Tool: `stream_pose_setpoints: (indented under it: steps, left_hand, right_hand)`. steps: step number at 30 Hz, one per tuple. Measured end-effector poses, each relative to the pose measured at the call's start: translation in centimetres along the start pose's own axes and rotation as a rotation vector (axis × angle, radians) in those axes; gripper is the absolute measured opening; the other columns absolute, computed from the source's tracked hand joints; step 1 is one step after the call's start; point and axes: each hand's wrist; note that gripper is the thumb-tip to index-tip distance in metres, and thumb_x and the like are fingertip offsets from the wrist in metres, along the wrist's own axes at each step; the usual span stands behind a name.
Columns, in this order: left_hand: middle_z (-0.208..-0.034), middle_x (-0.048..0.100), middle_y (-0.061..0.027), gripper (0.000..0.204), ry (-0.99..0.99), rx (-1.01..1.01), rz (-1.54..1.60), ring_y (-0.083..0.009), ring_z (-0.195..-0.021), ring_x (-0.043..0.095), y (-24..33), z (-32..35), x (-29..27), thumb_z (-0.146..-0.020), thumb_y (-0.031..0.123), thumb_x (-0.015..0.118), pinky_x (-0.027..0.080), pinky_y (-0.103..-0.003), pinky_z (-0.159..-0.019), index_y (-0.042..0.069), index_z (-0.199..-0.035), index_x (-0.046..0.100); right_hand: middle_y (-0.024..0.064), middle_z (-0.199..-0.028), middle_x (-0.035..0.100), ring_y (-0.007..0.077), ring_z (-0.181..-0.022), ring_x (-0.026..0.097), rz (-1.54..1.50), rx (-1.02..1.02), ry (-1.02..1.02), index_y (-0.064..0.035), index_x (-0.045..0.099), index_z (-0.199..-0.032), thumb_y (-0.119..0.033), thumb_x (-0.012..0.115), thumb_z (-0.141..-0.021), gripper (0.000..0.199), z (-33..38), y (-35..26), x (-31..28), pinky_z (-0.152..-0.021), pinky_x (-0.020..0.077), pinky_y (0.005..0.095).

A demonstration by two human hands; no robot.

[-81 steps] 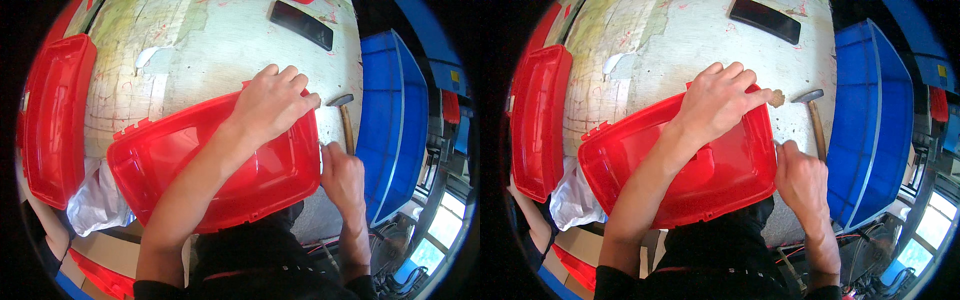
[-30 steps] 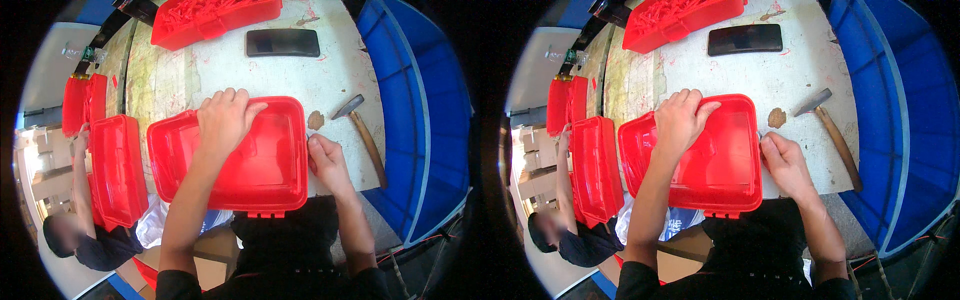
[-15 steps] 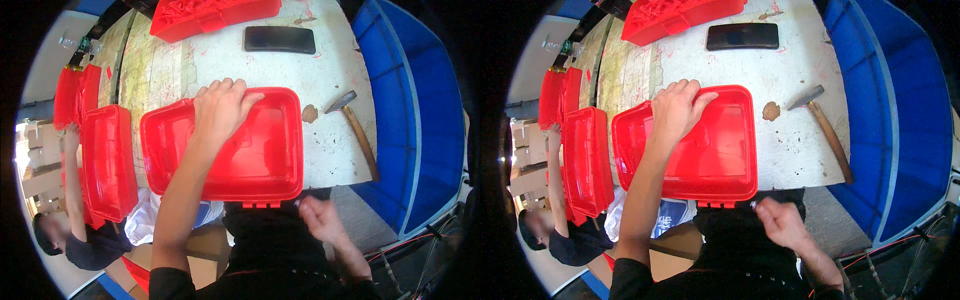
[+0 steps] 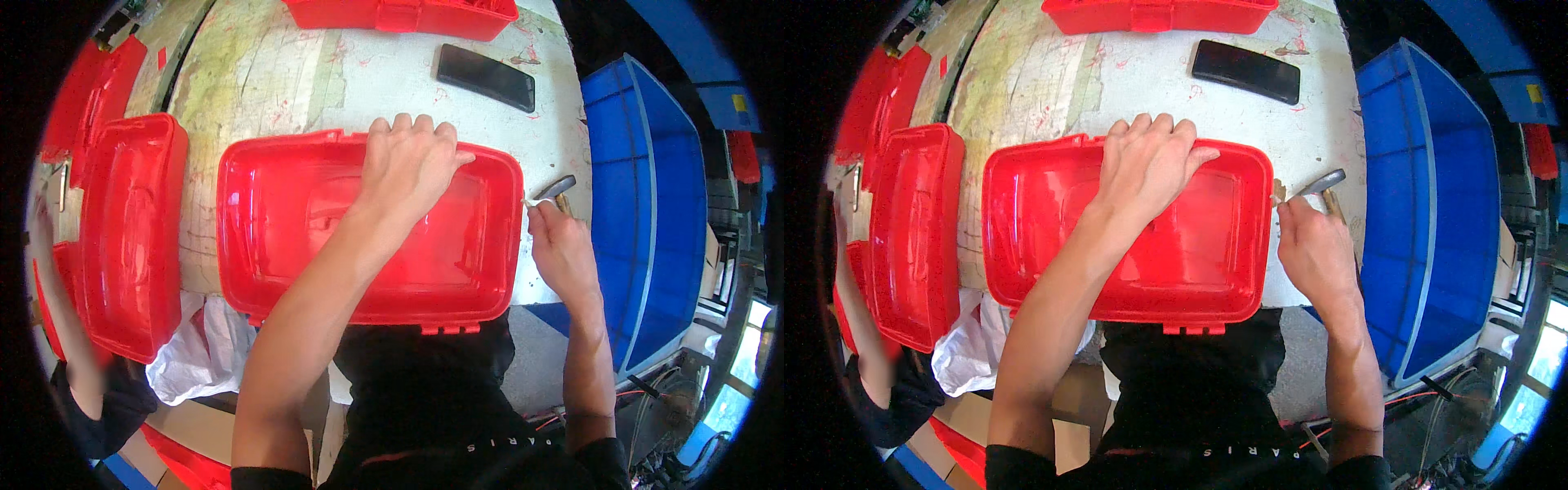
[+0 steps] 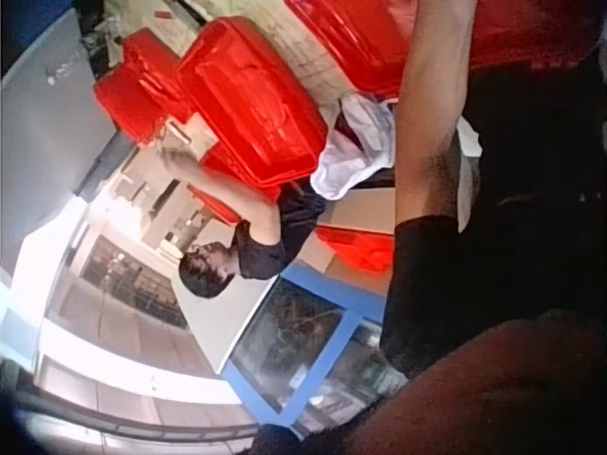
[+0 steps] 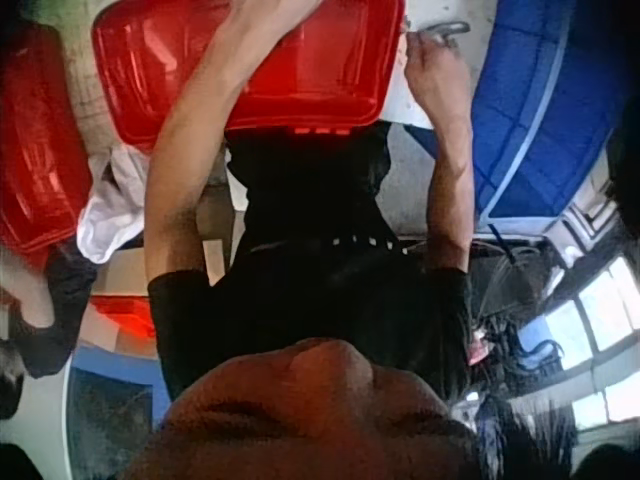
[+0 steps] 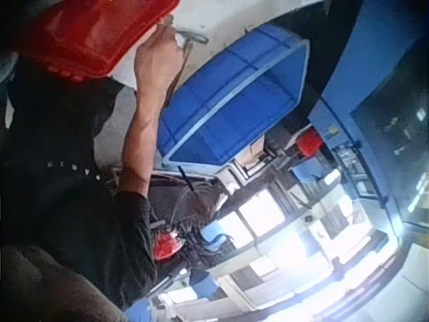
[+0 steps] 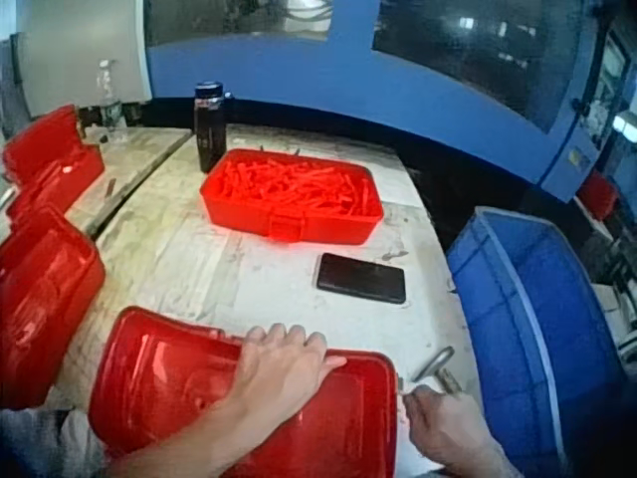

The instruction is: The person assembles red plastic containers by snapping lids onto bases, inserting handles, and using a hammer to seat components. They repeatedly flip containers, align parts, and tap edges to secure them. A coworker performs similar assembly across the table.

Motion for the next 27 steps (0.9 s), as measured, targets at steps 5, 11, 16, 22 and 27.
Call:
stream_pose_setpoints:
  steps: [5,11,16,22,27]
  left_hand:
    - [-0.085,0.071,-0.0145,0.037,-0.014,-0.031,0.021,-0.0296,-0.086,0.069,-0.1,0.0,0.5,-0.089,0.040,0.068,0.051,-0.048,-0.079,0.004,-0.090,0.074]
    - [-0.088,0.072,-0.0164,0.038,-0.034,-0.035,0.056,-0.0305,-0.088,0.069,-0.1,0.1,0.4,-0.089,0.041,0.068,0.052,-0.050,-0.082,0.004,-0.094,0.075]
    - [-0.090,0.072,-0.0171,0.037,-0.005,-0.039,0.074,-0.0322,-0.090,0.070,-0.1,0.0,0.2,-0.089,0.040,0.068,0.052,-0.051,-0.083,0.004,-0.095,0.075]
    - [-0.091,0.072,-0.0169,0.036,-0.067,-0.051,0.079,-0.0317,-0.091,0.069,-0.2,-0.1,0.0,-0.090,0.040,0.067,0.050,-0.051,-0.083,0.005,-0.096,0.075]
    - [-0.089,0.071,-0.0165,0.040,-0.047,-0.035,0.040,-0.0322,-0.091,0.068,0.1,0.0,-0.2,-0.091,0.043,0.065,0.050,-0.051,-0.083,0.005,-0.095,0.074]
  right_hand:
    - [0.0250,-0.076,0.067,0.0417,-0.069,0.067,0.114,0.048,-0.037,0.0008,0.065,-0.087,-0.018,0.053,-0.100,0.026,1.7,-0.9,0.3,-0.062,0.0530,0.0490]
    - [0.0257,-0.076,0.065,0.0412,-0.067,0.066,0.078,0.147,-0.067,0.0022,0.065,-0.086,-0.017,0.052,-0.101,0.028,4.8,-1.6,0.4,-0.059,0.0514,0.0457]
    - [0.0261,-0.067,0.063,0.0449,-0.064,0.064,0.138,0.126,-0.063,-0.0017,0.062,-0.084,-0.019,0.056,-0.098,0.023,8.0,-1.7,0.6,-0.058,0.0512,0.0529]
    - [0.0249,-0.071,0.063,0.0441,-0.067,0.063,0.067,0.140,-0.291,0.0009,0.061,-0.083,-0.014,0.055,-0.097,0.021,11.2,-1.7,0.1,-0.058,0.0484,0.0482]
    - [0.0246,-0.068,0.063,0.0429,-0.064,0.065,-0.093,0.095,0.005,-0.0009,0.060,-0.090,-0.015,0.059,-0.095,0.015,9.1,-1.5,-0.7,-0.057,0.0498,0.0503]
Point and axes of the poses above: each hand's wrist, its own z-axis away from the middle knuckle, its own x-axis out of the palm, y = z × x
